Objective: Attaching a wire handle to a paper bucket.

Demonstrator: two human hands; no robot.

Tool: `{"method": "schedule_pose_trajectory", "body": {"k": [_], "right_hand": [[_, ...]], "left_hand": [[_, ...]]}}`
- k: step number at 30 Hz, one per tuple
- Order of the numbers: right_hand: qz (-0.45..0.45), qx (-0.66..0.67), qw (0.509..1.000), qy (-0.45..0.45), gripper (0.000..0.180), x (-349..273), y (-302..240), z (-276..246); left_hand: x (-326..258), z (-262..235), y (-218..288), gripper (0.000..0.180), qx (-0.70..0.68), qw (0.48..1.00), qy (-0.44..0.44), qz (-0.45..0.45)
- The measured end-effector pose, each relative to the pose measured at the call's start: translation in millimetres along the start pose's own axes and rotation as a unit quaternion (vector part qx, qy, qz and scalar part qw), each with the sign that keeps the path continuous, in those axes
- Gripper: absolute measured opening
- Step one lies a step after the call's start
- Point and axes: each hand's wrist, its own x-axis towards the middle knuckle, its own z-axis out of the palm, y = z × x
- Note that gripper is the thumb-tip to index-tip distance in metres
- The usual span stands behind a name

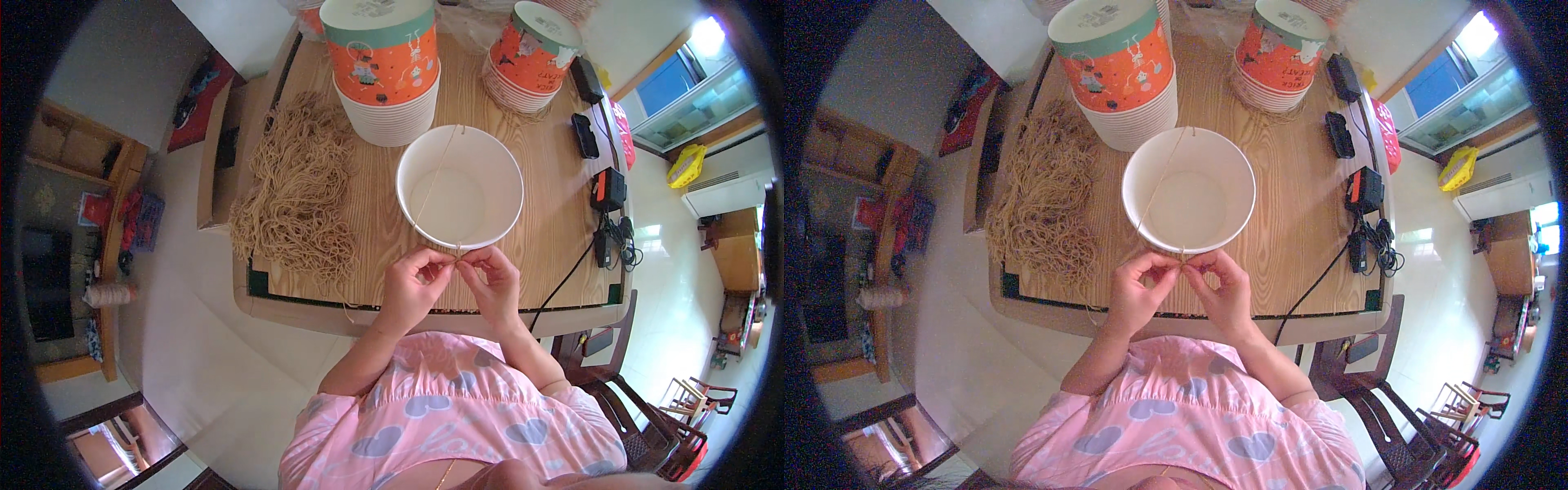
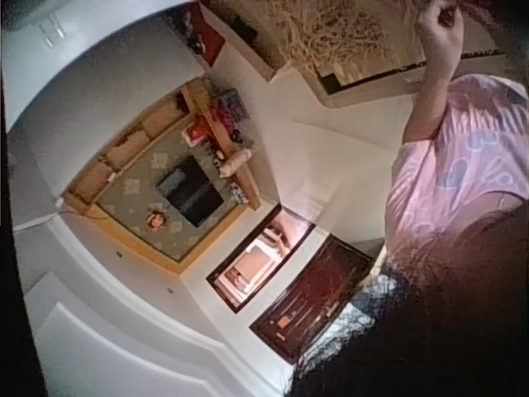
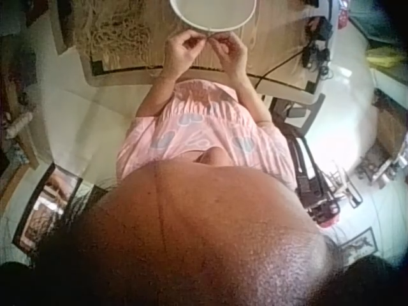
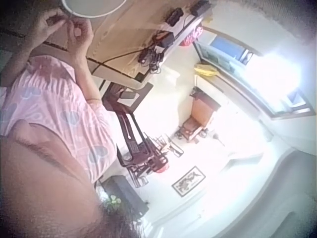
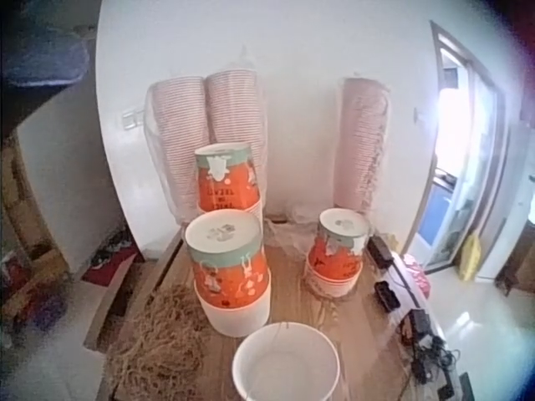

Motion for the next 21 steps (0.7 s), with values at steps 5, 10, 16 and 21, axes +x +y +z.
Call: {"method": "schedule_pose_trajectory", "body": {"k": [5,10,16,21], "right_hand": [[-0.055,-0.083,0.995,0.010,0.012,2,-5,-2],[-0.178,-0.195,0.964,0.027,0.014,3,-15,-2],[-0.085,-0.098,0.991,0.025,0.013,-6,-4,-7],[0.060,0.061,0.996,0.033,0.010,-4,-6,-5]], "left_hand": [[3,-4,2,0.011,-0.050,0.998,-0.029,-0.032],[7,-4,4,0.012,-0.056,0.996,-0.038,-0.060],[6,-3,0,0.012,-0.106,0.990,-0.038,-0.089],[5,-3,3,0.011,-0.089,0.992,-0.033,-0.078]]}}
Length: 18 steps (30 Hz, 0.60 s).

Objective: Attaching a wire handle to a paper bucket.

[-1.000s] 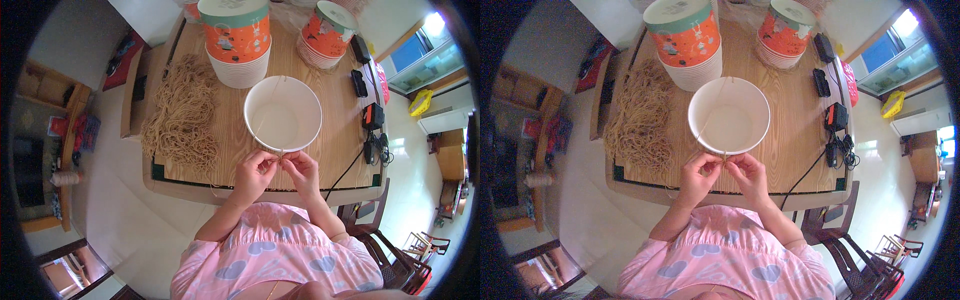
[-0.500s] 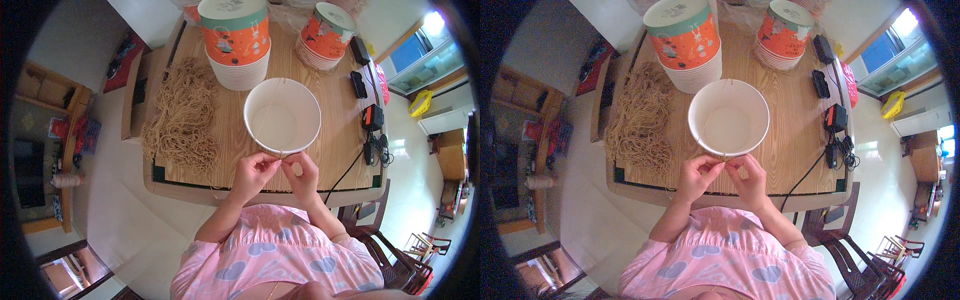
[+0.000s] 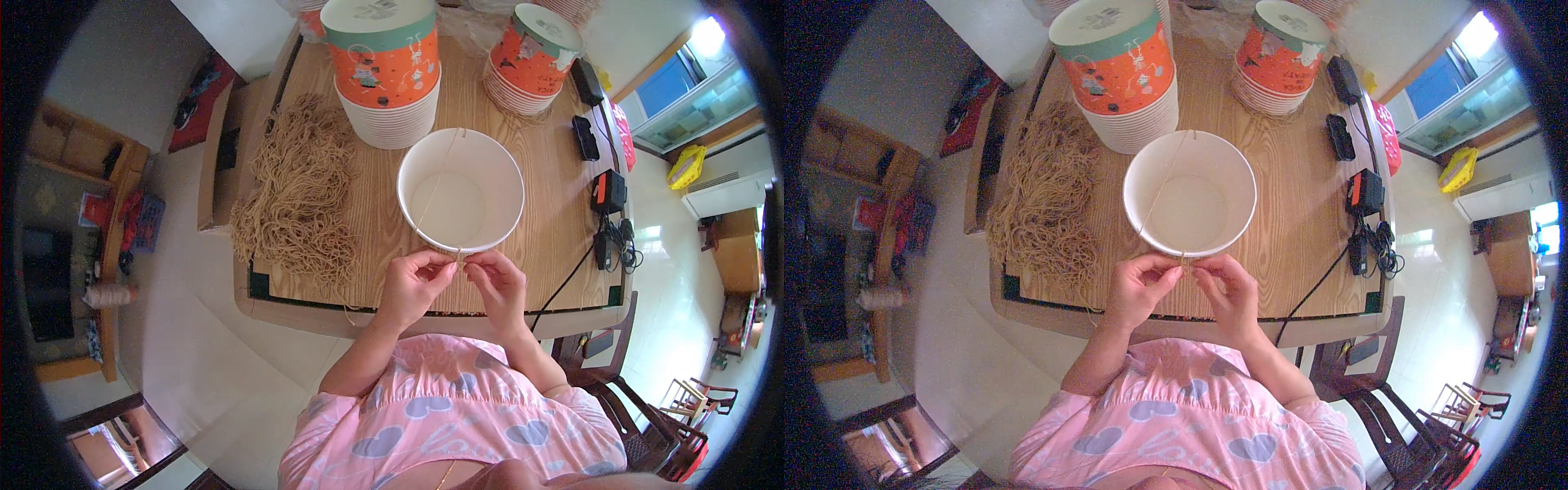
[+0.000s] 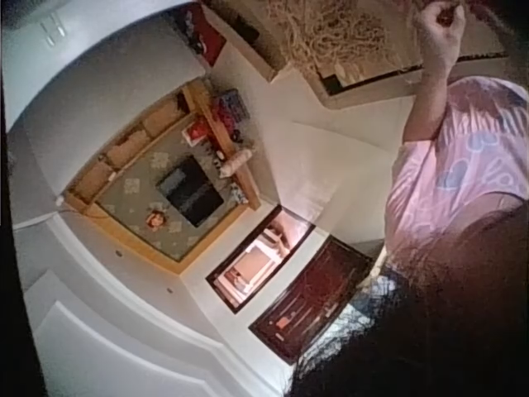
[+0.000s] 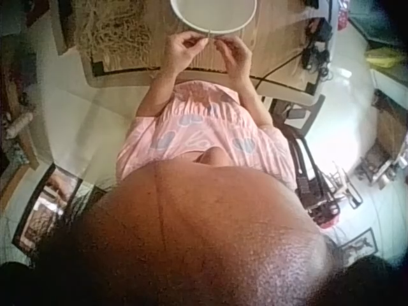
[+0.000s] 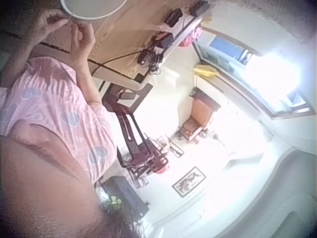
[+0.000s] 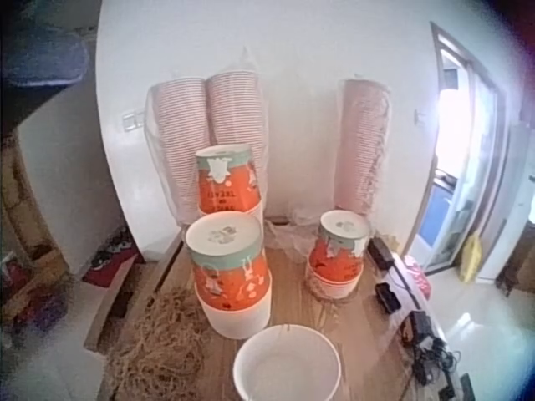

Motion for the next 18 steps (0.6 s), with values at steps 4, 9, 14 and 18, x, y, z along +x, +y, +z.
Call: {"method": "schedule_pose_trajectory", "body": {"k": [4,9,14,18], "right_hand": [[-0.012,0.027,0.999,-0.028,0.010,1.9,5.4,-0.2],[-0.027,0.013,0.999,-0.029,0.009,2.3,7.0,0.1],[-0.032,-0.036,0.998,-0.032,0.007,3.8,6.8,0.2],[-0.003,0.008,0.999,-0.040,0.007,3.0,5.3,1.7]], "left_hand": [[-0.4,0.5,2.6,0.011,0.020,1.000,0.005,0.020],[-2.1,2.1,3.1,0.010,0.023,0.999,0.011,0.021],[-2.6,2.4,1.9,0.008,0.070,0.996,0.017,0.060],[-1.8,8.1,3.6,0.008,0.175,0.967,0.068,0.169]]}}
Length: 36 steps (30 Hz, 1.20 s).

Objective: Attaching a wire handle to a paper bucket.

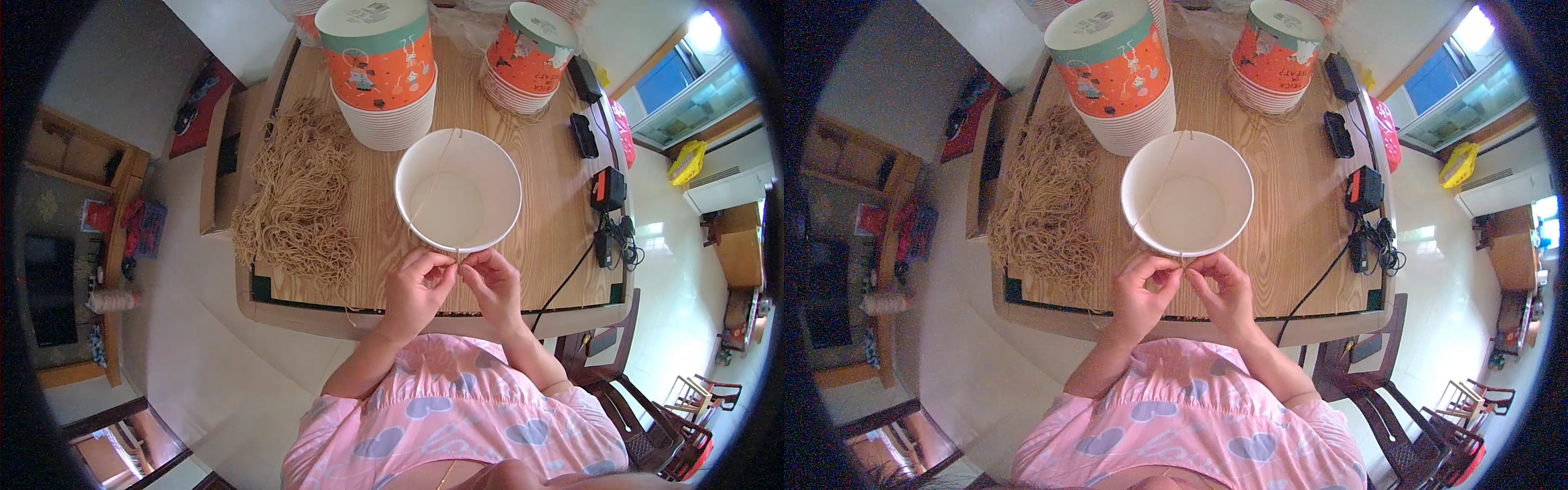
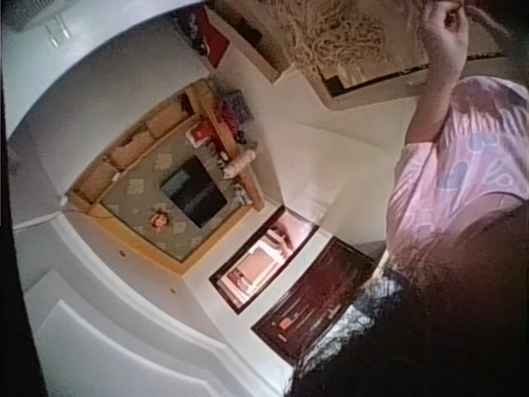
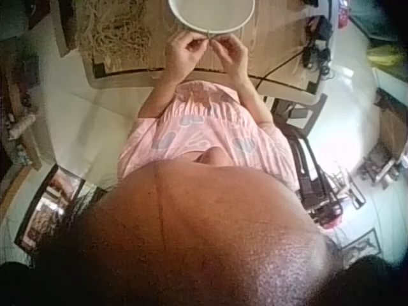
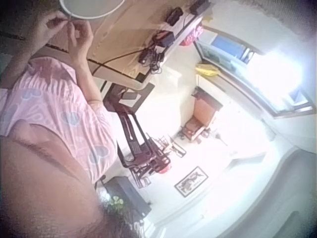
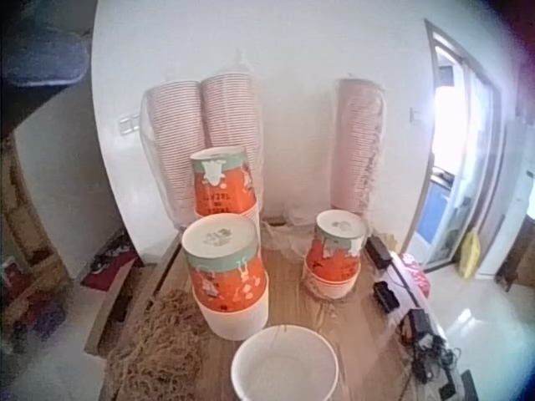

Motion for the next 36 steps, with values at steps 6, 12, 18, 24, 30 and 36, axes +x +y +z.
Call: {"method": "schedule_pose_trajectory", "body": {"k": [6,12,18,24,30,36], "right_hand": [[-0.006,0.025,1.000,-0.008,0.007,-2,-1,1],[0.031,0.140,0.990,-0.004,0.010,2,-2,2],[0.059,0.122,0.991,-0.023,0.010,5,0,-3],[0.056,0.150,0.986,-0.034,0.011,6,3,-4],[0.050,0.123,0.991,-0.020,0.010,3,-4,-1],[-0.047,0.032,0.998,0.008,0.011,0,1,-1]], "left_hand": [[-3,3,-4,0.008,-0.066,0.995,0.002,-0.068],[-6,2,-17,0.009,-0.224,0.959,-0.037,-0.169],[-5,2,-15,0.009,-0.221,0.958,-0.051,-0.174],[-5,1,-14,0.008,-0.188,0.968,-0.031,-0.165],[-4,-1,-8,0.007,-0.151,0.976,-0.044,-0.152],[-4,-1,-5,0.006,-0.149,0.980,-0.030,-0.130]]}}
